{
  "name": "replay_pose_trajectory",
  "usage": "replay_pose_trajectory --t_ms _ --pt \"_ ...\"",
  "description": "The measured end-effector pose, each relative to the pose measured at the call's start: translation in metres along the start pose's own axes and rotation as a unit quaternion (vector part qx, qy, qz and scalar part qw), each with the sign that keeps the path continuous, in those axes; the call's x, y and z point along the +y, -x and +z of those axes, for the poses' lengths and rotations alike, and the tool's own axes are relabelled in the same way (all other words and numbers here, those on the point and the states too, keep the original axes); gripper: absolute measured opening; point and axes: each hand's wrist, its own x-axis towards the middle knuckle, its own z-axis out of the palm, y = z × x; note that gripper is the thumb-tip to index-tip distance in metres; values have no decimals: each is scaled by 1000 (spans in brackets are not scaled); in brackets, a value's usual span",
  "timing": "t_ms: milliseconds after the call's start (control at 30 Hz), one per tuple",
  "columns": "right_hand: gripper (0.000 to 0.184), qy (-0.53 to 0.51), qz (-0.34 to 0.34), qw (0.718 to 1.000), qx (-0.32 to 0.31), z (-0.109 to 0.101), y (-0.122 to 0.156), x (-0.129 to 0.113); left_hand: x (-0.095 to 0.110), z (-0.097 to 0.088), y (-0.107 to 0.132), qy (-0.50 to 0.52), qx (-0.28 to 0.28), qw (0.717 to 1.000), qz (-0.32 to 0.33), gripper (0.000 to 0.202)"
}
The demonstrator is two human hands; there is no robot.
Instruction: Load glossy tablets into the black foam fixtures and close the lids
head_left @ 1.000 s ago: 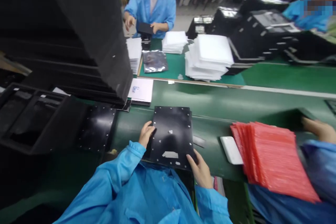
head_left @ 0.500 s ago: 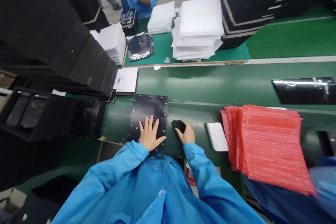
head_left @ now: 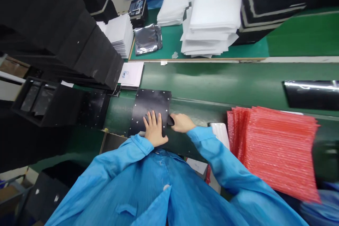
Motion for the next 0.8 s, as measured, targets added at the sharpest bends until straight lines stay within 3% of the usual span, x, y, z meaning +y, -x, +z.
replay_pose_trajectory --t_ms 33,100,167,233,300,400,467,533,600,667,733,800 --pt "27 -43 1 999 -5 6 -2 6 -1 -10 5 46 -7 999 -11 101" --pt "36 -110 39 992 47 24 -4 17 -14 -35 19 154 -3 988 0 101" --pt "53 -154 83 974 144 50 -3 24 -42 -60 31 278 31 960 27 98" --pt "68 -215 78 948 220 81 -2 22 -80 -77 36 394 72 915 38 93" --pt "74 -297 36 919 255 109 -1 11 -117 -79 30 488 89 868 20 92" --pt "72 -406 0 877 256 131 -3 -14 -152 -57 8 581 82 810 -24 89" --pt "75 -415 2 876 246 130 -2 -28 -160 -35 -8 617 77 781 -65 85" --pt "84 -354 14 903 242 118 4 -39 -160 -17 -20 631 76 764 -108 78" --pt "80 -261 25 937 229 103 14 -48 -159 -5 -27 626 82 763 -141 70" --pt "68 -212 38 954 206 89 26 -58 -160 1 -32 606 93 775 -155 63" --pt "63 -264 46 944 192 80 34 -66 -162 6 -35 589 107 786 -151 61" --pt "67 -409 60 888 204 72 36 -70 -164 9 -38 587 116 789 -139 60"
